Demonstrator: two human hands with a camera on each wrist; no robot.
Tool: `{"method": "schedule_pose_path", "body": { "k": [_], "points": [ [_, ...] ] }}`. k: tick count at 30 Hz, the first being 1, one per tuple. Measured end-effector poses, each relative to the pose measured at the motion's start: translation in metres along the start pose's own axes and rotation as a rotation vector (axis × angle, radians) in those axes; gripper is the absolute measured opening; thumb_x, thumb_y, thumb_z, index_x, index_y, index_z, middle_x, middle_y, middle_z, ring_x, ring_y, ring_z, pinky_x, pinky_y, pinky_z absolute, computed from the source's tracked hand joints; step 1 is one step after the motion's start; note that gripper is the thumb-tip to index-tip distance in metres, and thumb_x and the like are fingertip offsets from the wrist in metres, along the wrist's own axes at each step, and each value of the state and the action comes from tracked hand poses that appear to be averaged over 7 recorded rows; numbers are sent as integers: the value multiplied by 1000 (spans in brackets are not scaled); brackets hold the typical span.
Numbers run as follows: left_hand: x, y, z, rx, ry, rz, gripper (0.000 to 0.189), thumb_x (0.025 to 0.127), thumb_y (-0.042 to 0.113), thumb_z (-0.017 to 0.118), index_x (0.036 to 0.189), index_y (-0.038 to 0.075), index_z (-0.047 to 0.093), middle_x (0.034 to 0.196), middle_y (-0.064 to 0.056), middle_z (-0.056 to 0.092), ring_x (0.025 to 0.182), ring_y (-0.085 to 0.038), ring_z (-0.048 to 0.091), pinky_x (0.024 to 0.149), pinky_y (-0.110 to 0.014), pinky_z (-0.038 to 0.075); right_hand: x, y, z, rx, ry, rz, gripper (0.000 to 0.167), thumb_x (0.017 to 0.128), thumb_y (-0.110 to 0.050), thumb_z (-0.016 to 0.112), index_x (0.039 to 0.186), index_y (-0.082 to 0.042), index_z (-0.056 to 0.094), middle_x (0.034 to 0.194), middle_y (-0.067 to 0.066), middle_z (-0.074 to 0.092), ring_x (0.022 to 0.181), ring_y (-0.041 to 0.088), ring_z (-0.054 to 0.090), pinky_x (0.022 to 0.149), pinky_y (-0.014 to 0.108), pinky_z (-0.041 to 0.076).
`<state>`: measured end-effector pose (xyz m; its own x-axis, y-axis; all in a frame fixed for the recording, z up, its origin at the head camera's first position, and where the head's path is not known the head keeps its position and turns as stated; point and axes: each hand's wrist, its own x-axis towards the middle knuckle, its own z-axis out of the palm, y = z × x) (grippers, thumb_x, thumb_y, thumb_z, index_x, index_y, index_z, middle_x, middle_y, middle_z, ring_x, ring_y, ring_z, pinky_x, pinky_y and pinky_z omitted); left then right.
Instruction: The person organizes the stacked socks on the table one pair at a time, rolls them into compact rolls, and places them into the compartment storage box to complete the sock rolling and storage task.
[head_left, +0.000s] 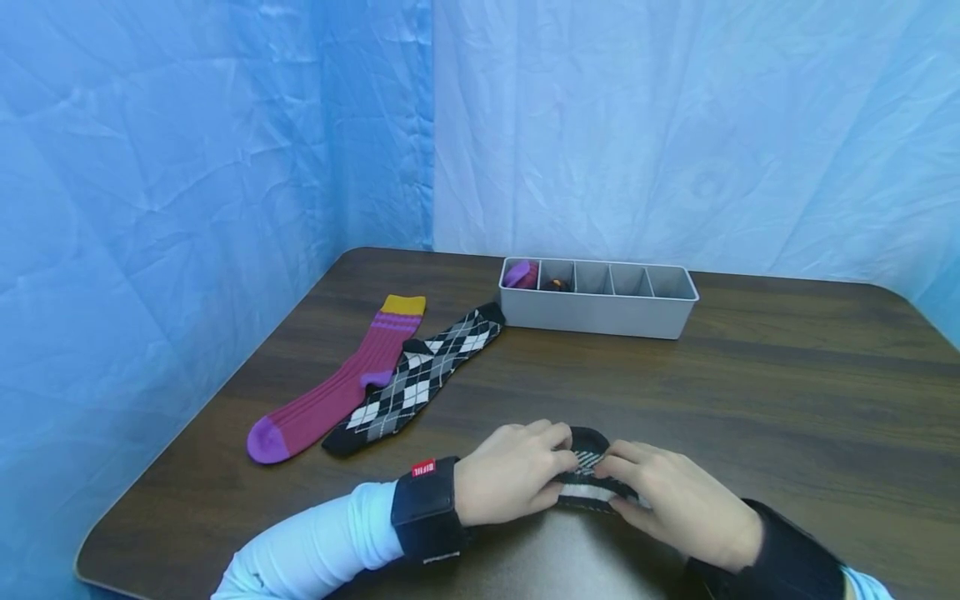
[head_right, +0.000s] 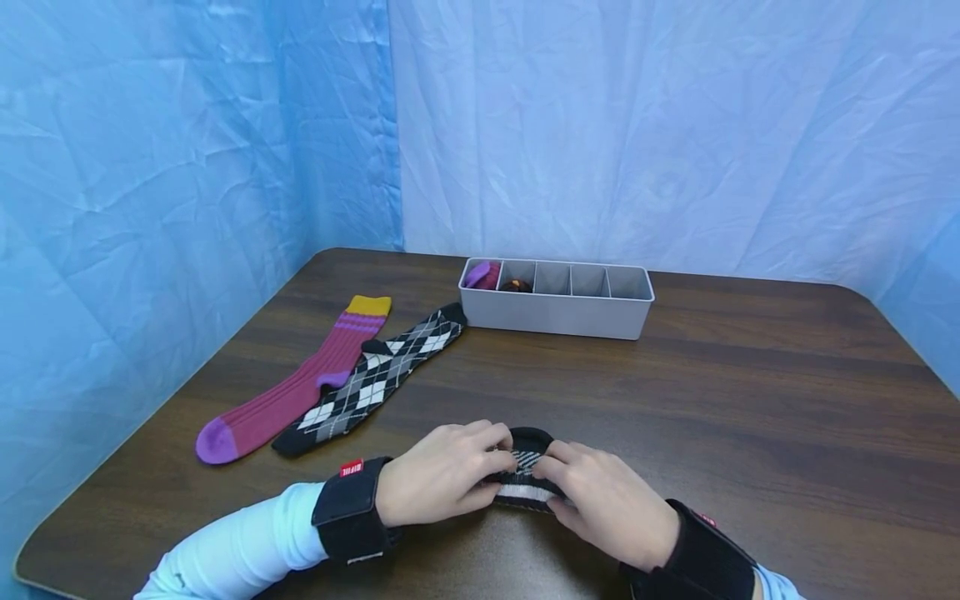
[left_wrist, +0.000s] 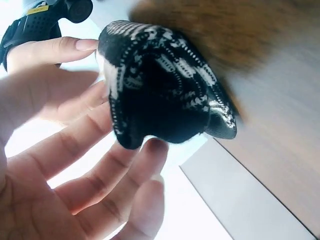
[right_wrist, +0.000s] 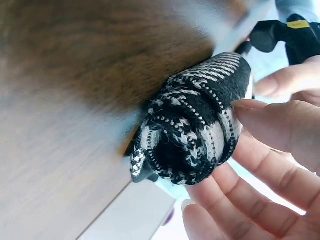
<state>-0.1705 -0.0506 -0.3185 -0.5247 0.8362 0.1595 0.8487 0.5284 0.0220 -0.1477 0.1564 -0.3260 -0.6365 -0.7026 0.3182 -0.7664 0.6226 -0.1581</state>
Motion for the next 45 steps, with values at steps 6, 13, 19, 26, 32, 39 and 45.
{"method": "schedule_pose_path", "body": {
  "k": [6, 13, 19, 26, 32, 39, 45],
  "points": [
    [0, 0, 1, 21, -51, 29, 34, 74, 28, 63, 106, 21, 56, 92, 4, 56, 77, -4, 50, 60, -12, 38, 0, -1, 1, 6, -30, 6, 27, 65, -12, 68, 88, -17, 55, 83, -12, 49, 66, -3, 39, 54, 14, 37],
    [1, 2, 3, -5, -42, 49, 30, 73, 25, 62, 101, 20, 57, 85, 6, 57, 69, -2, 49, 55, -9, 34, -3, -2, 1, -8, -69, -10, 36, 61, -16, 72, 90, -18, 52, 87, -11, 48, 70, -1, 42, 56, 16, 40],
    [1, 3, 5, 7, -60, 51, 33, 73, 32, 63, 104, 21, 56, 91, 6, 57, 75, -3, 50, 60, -11, 38, -3, -3, 1, 8, -79, -5, 35, 60, -12, 72, 88, -18, 51, 81, -11, 47, 66, -2, 41, 55, 15, 38],
    [0, 4, 2, -58, -76, 76, 26, 73, 29, 62, 98, 21, 58, 83, 8, 55, 68, -1, 45, 54, -8, 32, -4, -5, -2, 121, -144, 3, 30, 63, -6, 67, 86, -17, 52, 78, -12, 48, 60, -4, 37, 51, 13, 35],
    [-1, 4, -2, -124, -115, 61, 23, 74, 28, 61, 95, 20, 59, 82, 8, 55, 67, -1, 43, 52, -8, 31, -4, -5, -6, 214, -211, 22, 28, 65, -4, 62, 85, -19, 51, 75, -14, 47, 57, -4, 37, 49, 13, 33],
    [1, 3, -2, -161, -104, 30, 24, 75, 25, 60, 98, 19, 56, 84, 8, 53, 70, -1, 45, 54, -8, 31, -3, -3, -6, 180, -178, 23, 26, 65, -5, 60, 86, -17, 52, 76, -13, 48, 58, -4, 39, 49, 13, 33],
    [1, 4, -1, -128, -54, 60, 18, 77, 21, 59, 95, 20, 55, 85, 8, 56, 73, -1, 47, 59, -9, 35, -1, -1, -7, 183, -224, 75, 22, 70, -7, 58, 89, -16, 53, 75, -12, 46, 55, -5, 36, 46, 14, 32]
  ]
}}
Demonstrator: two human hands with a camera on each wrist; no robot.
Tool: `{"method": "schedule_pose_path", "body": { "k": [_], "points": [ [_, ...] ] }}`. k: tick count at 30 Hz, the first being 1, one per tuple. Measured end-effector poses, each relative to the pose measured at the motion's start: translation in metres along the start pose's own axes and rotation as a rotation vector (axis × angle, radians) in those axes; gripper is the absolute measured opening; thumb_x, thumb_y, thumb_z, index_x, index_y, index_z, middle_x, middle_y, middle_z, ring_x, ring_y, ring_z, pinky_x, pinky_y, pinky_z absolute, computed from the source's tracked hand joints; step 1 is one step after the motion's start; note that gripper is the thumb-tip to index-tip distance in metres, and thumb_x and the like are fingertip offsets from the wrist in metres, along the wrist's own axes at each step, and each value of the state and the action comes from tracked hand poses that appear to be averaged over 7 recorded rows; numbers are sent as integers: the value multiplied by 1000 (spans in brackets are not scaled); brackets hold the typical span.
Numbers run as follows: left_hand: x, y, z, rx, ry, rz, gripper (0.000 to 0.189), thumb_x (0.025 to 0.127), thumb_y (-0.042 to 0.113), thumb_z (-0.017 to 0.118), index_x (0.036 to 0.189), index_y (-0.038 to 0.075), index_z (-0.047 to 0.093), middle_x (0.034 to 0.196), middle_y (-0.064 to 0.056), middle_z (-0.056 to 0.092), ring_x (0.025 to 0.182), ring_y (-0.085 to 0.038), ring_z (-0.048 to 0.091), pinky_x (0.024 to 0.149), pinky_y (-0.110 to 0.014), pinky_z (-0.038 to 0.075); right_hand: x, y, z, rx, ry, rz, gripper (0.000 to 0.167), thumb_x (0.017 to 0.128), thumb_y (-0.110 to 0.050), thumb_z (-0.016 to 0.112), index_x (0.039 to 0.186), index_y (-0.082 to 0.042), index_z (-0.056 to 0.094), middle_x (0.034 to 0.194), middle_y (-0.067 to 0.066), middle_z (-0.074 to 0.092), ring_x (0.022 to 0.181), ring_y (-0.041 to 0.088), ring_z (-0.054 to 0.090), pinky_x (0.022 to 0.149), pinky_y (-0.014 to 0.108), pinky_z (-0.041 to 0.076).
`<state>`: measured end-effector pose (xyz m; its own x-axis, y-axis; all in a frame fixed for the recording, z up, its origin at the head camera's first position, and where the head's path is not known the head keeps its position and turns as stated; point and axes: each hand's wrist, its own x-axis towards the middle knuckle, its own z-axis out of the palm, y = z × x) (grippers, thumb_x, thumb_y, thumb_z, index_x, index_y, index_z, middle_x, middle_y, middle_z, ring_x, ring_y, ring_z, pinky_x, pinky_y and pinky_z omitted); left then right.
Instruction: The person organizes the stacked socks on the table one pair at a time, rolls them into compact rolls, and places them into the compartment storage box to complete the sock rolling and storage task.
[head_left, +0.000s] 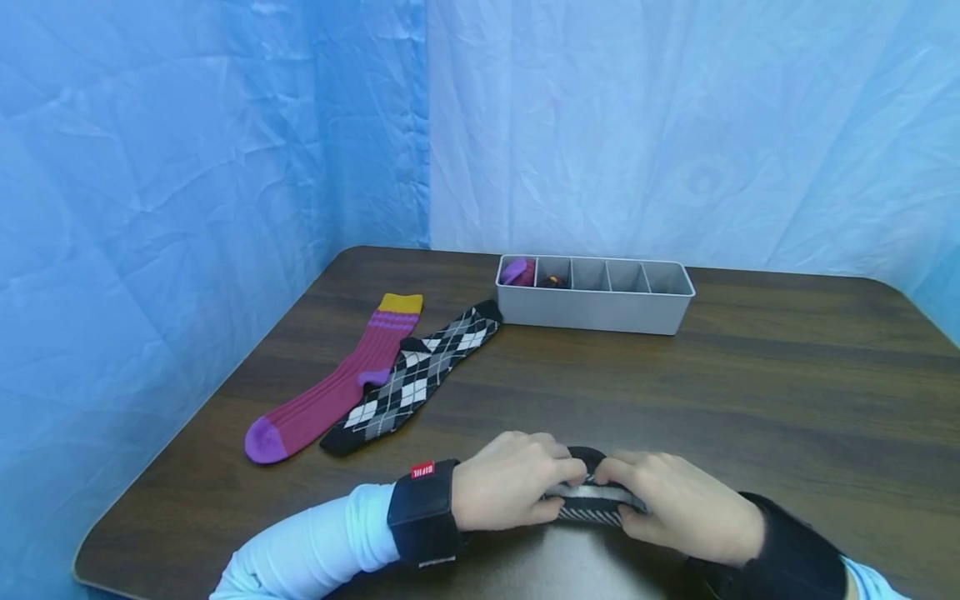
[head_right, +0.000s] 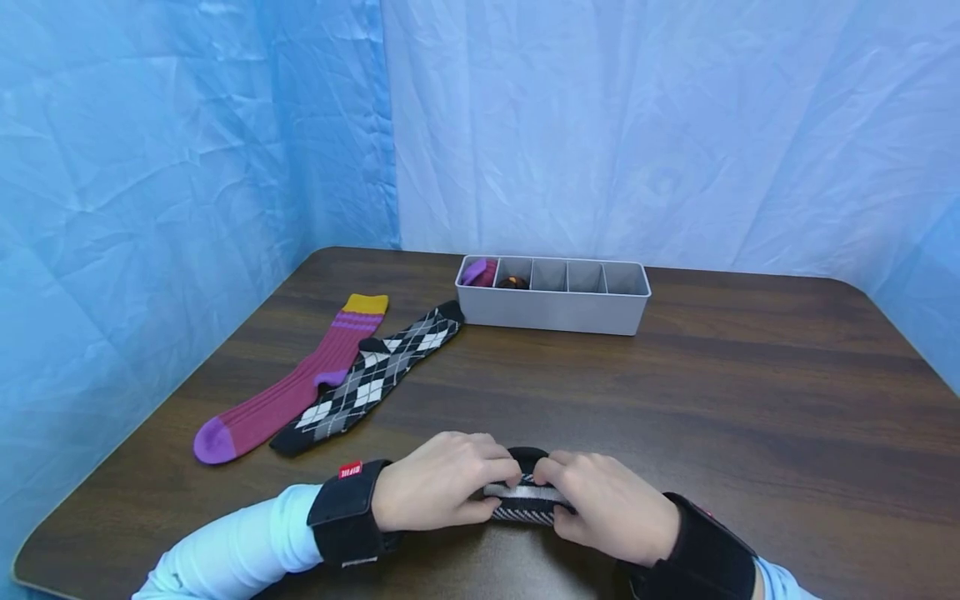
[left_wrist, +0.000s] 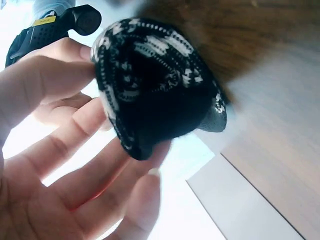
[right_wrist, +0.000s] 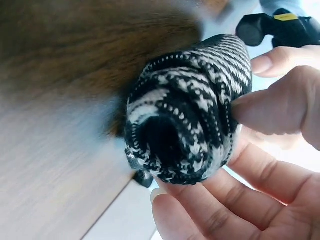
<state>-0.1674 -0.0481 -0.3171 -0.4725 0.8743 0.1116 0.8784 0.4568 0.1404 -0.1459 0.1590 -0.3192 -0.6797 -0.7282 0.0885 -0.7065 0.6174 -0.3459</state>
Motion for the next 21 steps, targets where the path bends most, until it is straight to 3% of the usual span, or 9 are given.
{"method": "schedule_pose_path", "body": {
  "k": [3, 7, 11, 17, 21],
  "points": [
    [-1, 3, 0, 57, 49, 45, 22, 77, 19, 60, 98, 20, 57, 95, 6, 55, 82, -2, 48, 68, -8, 38, 0, 1, 1, -6, 10, -3, 22, 70, -7, 57, 90, -15, 54, 77, -12, 48, 55, -5, 35, 47, 13, 33],
    [-1, 7, 1, 105, 87, 96, 27, 76, 16, 61, 102, 19, 58, 95, 6, 54, 81, -1, 47, 67, -6, 37, 1, 2, 1, -21, 16, 10, 22, 70, -8, 57, 91, -15, 55, 80, -12, 50, 55, -5, 35, 48, 13, 33],
    [-1, 8, 2, 104, 79, 91, 26, 77, 18, 60, 102, 19, 59, 92, 7, 55, 78, 0, 47, 63, -6, 36, 0, 1, 0, -60, 37, 11, 21, 70, -10, 59, 90, -17, 55, 79, -14, 46, 56, -5, 35, 48, 13, 32],
    [-1, 5, 4, 96, 62, 86, 28, 76, 22, 61, 103, 19, 57, 94, 7, 56, 78, -1, 48, 63, -6, 35, -1, -1, 1, -129, 190, -57, 26, 66, -15, 66, 85, -23, 52, 80, -17, 40, 62, -4, 37, 53, 11, 34],
    [0, 4, 7, 93, 53, 75, 32, 75, 23, 63, 105, 19, 54, 95, 6, 55, 81, -3, 48, 64, -7, 37, -1, -2, 4, -170, 201, -86, 34, 61, -19, 72, 88, -23, 51, 82, -16, 41, 67, -4, 38, 55, 13, 37]
  ]
}}
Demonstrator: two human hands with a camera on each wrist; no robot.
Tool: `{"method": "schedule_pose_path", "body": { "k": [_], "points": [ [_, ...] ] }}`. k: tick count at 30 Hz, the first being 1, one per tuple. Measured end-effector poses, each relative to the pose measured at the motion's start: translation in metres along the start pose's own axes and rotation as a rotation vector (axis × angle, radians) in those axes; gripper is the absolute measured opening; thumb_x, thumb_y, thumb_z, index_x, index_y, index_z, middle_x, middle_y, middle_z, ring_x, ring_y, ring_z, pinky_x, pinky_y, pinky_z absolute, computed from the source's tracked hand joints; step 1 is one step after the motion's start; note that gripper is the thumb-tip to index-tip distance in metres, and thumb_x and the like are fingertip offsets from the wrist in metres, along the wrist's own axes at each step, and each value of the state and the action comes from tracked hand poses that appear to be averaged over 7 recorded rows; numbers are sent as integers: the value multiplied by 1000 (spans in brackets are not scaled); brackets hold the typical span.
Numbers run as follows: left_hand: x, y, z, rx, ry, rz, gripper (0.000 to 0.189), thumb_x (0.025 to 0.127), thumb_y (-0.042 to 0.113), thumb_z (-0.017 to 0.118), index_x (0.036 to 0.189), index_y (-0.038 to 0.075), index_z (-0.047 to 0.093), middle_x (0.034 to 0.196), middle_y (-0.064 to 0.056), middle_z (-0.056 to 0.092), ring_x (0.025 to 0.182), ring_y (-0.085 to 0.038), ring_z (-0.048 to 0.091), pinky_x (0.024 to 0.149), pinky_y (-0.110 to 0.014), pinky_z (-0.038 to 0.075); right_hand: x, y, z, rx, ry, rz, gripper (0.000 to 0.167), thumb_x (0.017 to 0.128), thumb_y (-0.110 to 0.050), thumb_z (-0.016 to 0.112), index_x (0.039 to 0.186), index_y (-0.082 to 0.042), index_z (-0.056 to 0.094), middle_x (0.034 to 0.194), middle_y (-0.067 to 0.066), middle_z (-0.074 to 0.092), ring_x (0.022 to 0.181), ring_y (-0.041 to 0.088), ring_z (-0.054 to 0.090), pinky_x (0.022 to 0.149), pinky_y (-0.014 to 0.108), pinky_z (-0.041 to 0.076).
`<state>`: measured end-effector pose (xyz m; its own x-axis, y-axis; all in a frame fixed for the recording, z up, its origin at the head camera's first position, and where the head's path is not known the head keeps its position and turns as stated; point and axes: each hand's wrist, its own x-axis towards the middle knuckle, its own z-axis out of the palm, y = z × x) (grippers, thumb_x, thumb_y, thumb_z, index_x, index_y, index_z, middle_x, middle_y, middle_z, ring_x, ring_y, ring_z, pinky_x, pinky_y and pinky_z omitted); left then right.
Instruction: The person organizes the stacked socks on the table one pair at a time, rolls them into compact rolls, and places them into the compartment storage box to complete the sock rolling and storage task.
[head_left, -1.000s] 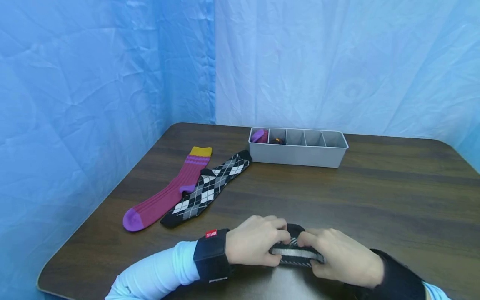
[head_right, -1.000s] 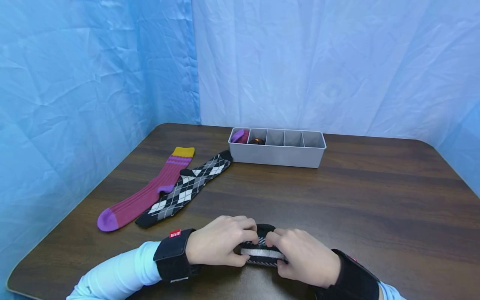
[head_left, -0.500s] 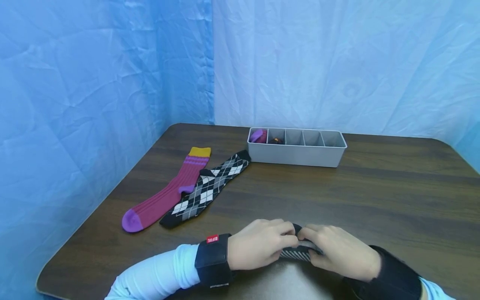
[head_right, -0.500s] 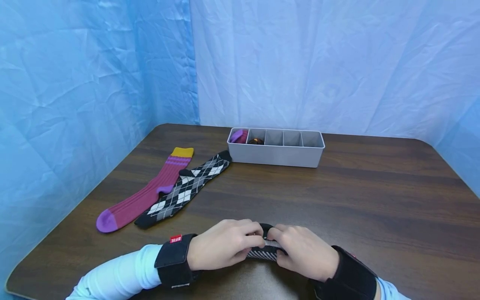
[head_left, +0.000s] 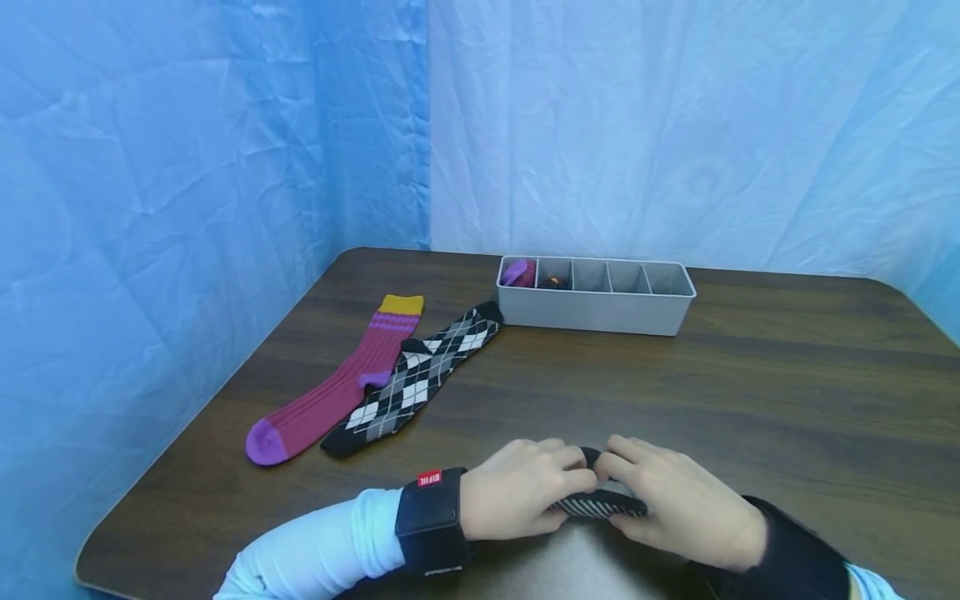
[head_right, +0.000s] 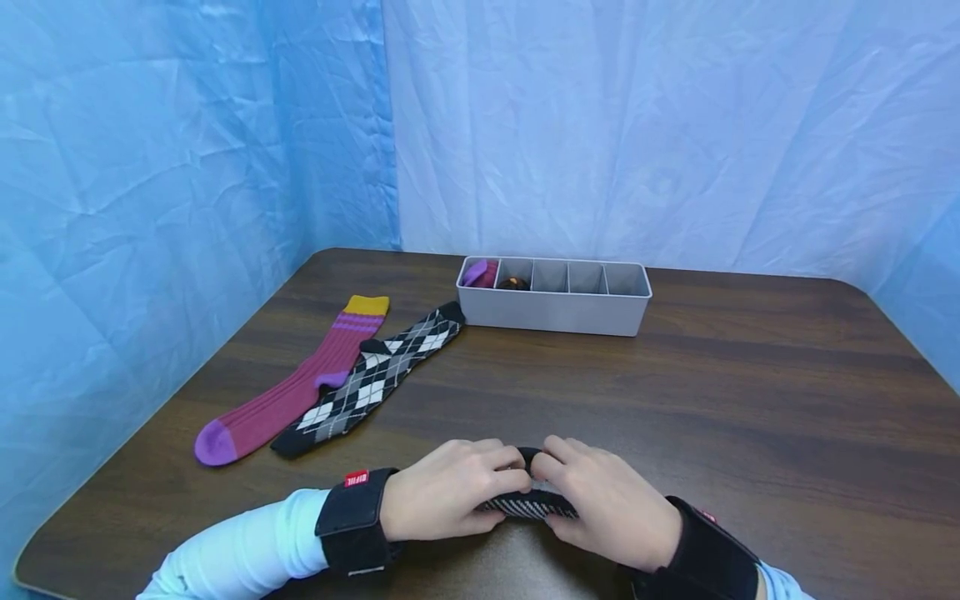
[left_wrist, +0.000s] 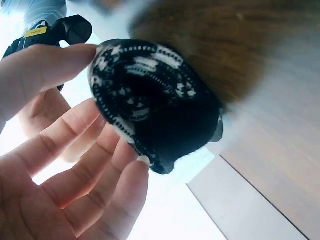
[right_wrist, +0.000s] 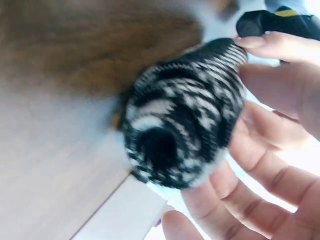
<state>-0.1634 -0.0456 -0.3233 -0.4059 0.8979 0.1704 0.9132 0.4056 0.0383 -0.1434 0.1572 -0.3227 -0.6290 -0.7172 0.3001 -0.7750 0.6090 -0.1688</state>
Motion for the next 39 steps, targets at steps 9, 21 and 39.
{"method": "schedule_pose_path", "body": {
  "k": [9, 21, 39],
  "points": [
    [1, -3, 0, -153, -28, -29, 32, 74, 14, 61, 105, 16, 52, 94, 5, 55, 80, -2, 48, 72, -9, 38, 0, -1, 0, 11, -111, 39, 42, 59, -17, 72, 95, -21, 51, 87, -14, 45, 71, -2, 43, 58, 17, 41],
    [1, -7, -9, -316, -136, -24, 21, 74, 17, 60, 93, 18, 53, 85, 10, 56, 71, 4, 47, 61, -6, 35, -1, -2, -5, 175, -227, 49, 26, 64, -9, 62, 87, -19, 53, 78, -15, 49, 61, -5, 40, 50, 13, 35],
    [-4, 8, -7, -40, 0, 46, 29, 76, 22, 61, 104, 19, 55, 99, 7, 50, 83, -1, 45, 64, -4, 35, 1, 2, -4, 161, -228, 80, 22, 66, -9, 58, 88, -15, 55, 75, -14, 48, 55, -5, 36, 45, 13, 32]
  ]
}}
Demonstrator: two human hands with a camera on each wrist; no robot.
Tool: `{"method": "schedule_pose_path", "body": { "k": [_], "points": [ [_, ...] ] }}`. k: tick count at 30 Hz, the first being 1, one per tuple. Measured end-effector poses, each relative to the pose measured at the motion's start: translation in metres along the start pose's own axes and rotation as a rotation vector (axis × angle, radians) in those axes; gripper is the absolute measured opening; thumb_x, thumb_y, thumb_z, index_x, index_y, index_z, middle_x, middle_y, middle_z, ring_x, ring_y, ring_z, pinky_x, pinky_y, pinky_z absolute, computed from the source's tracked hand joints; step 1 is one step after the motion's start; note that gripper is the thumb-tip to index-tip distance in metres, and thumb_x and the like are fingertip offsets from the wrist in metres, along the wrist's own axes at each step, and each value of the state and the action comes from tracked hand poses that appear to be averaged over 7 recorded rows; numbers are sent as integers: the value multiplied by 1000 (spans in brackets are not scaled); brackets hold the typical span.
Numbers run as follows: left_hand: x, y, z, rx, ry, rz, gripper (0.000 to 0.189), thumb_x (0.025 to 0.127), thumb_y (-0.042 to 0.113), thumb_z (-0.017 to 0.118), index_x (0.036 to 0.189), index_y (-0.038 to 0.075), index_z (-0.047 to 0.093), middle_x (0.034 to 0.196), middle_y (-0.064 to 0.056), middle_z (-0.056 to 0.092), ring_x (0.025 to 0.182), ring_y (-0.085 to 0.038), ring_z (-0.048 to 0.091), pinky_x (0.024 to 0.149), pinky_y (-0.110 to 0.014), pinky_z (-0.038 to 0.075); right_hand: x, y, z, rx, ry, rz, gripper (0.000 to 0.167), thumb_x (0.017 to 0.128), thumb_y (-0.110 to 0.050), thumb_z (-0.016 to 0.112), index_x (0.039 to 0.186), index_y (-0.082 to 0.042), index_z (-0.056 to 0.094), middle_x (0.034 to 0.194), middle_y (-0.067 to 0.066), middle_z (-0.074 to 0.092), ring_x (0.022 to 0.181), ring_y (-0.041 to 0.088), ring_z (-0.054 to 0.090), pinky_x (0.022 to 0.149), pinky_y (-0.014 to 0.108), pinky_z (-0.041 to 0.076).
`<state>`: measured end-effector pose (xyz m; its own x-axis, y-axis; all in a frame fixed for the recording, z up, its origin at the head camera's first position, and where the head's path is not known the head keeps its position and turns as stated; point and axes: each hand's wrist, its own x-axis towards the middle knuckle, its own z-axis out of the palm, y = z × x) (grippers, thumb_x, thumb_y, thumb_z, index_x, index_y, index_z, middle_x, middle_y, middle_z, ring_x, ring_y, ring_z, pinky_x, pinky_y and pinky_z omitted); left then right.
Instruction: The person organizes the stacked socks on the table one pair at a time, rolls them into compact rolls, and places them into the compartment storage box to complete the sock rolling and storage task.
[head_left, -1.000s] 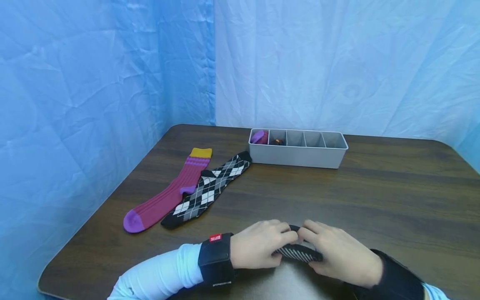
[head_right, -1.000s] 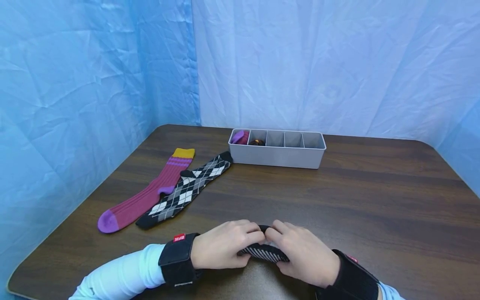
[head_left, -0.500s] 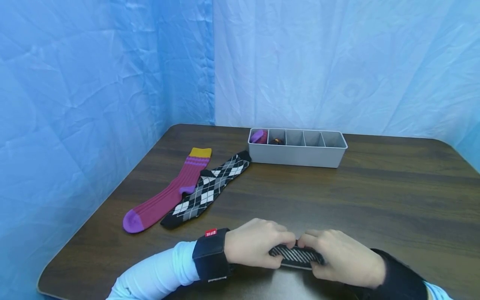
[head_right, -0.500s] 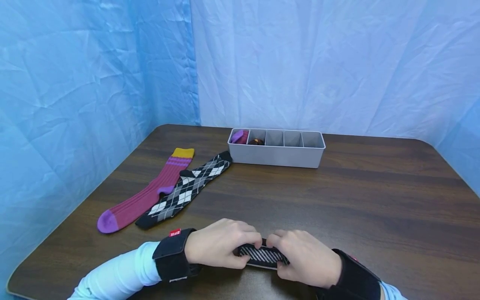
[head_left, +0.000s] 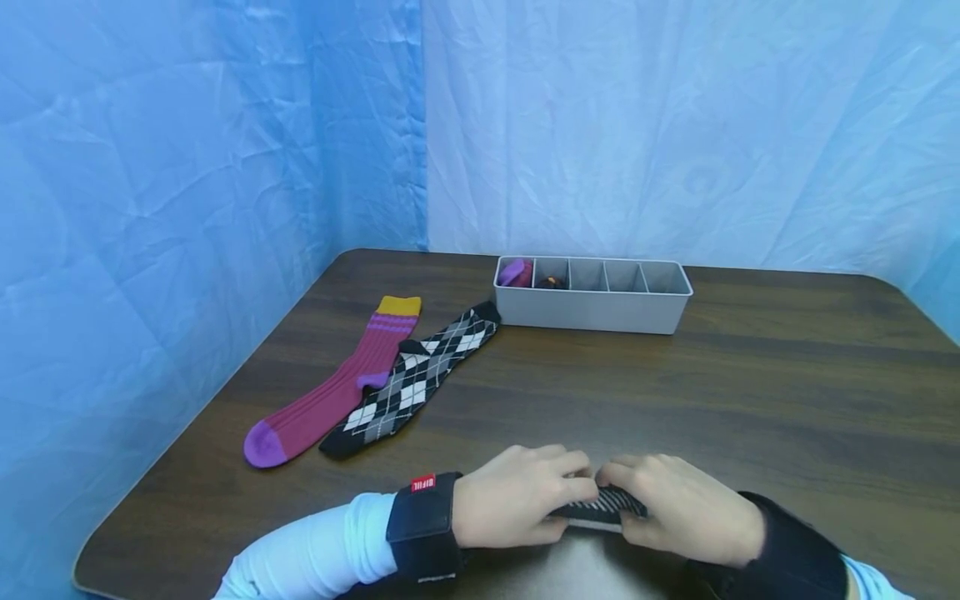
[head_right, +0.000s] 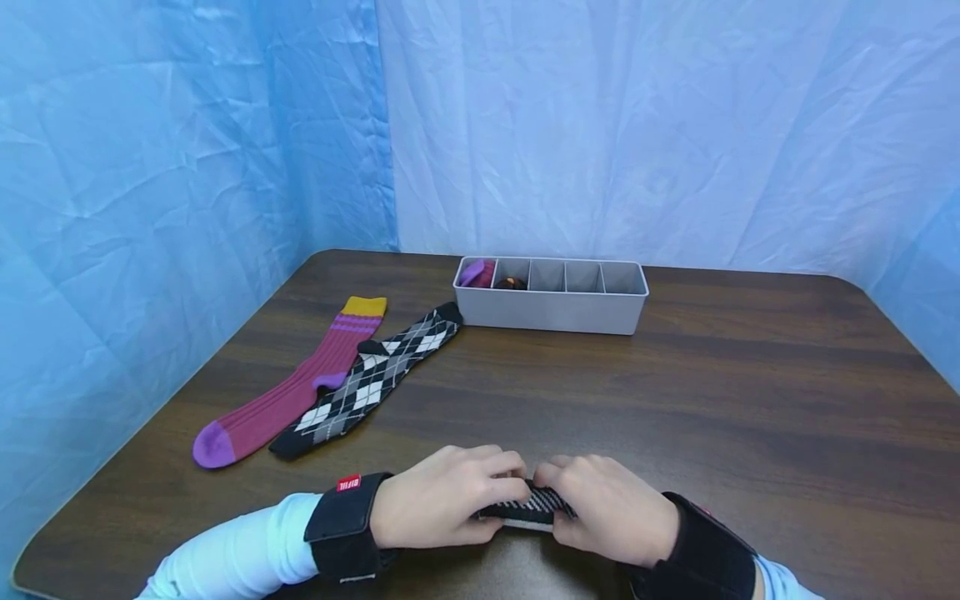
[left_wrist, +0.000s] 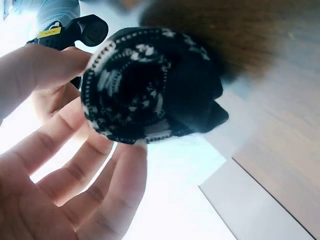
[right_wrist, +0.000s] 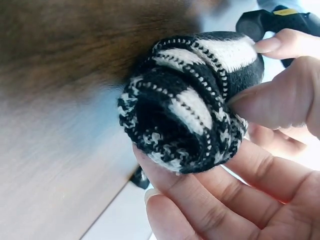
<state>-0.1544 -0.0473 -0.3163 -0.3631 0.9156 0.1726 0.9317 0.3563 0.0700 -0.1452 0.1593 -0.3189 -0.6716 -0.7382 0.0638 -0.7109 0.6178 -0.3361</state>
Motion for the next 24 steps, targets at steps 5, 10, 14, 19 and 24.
{"method": "schedule_pose_path", "body": {
  "k": [5, 10, 14, 19, 24],
  "points": [
    [2, -5, 3, -52, -19, -24, 29, 76, 23, 60, 104, 19, 55, 100, 7, 52, 85, -1, 47, 65, -4, 36, 1, 1, -1, -30, 12, 9, 24, 67, -10, 59, 91, -15, 57, 78, -14, 49, 58, -5, 37, 48, 13, 33],
    [7, -14, 3, -185, -79, -80, 24, 77, 23, 60, 100, 19, 56, 101, 8, 53, 85, -1, 47, 69, -6, 37, -1, -2, -3, -69, 104, -17, 26, 69, -15, 64, 93, -19, 56, 86, -14, 48, 64, -5, 40, 53, 13, 37],
    [10, -21, 3, -330, -106, -110, 21, 76, 19, 60, 96, 18, 55, 98, 7, 53, 83, 0, 47, 69, -7, 37, -2, -3, -1, -84, 137, -54, 33, 65, -19, 70, 94, -20, 54, 88, -13, 48, 70, -4, 45, 57, 15, 41],
    [10, -25, 3, -423, -119, -126, 22, 77, 16, 59, 98, 17, 55, 99, 6, 53, 83, 1, 49, 70, -8, 38, -2, -2, 0, -105, 138, -64, 37, 61, -15, 72, 93, -20, 53, 86, -13, 52, 72, -3, 48, 58, 18, 42],
    [7, -18, 0, -252, -63, -120, 26, 77, 19, 59, 103, 18, 54, 98, 7, 54, 82, 1, 48, 69, -7, 38, -1, -2, -1, -59, 117, -56, 30, 64, -12, 68, 88, -19, 52, 79, -14, 52, 63, -5, 43, 53, 14, 37]
  ]
}}
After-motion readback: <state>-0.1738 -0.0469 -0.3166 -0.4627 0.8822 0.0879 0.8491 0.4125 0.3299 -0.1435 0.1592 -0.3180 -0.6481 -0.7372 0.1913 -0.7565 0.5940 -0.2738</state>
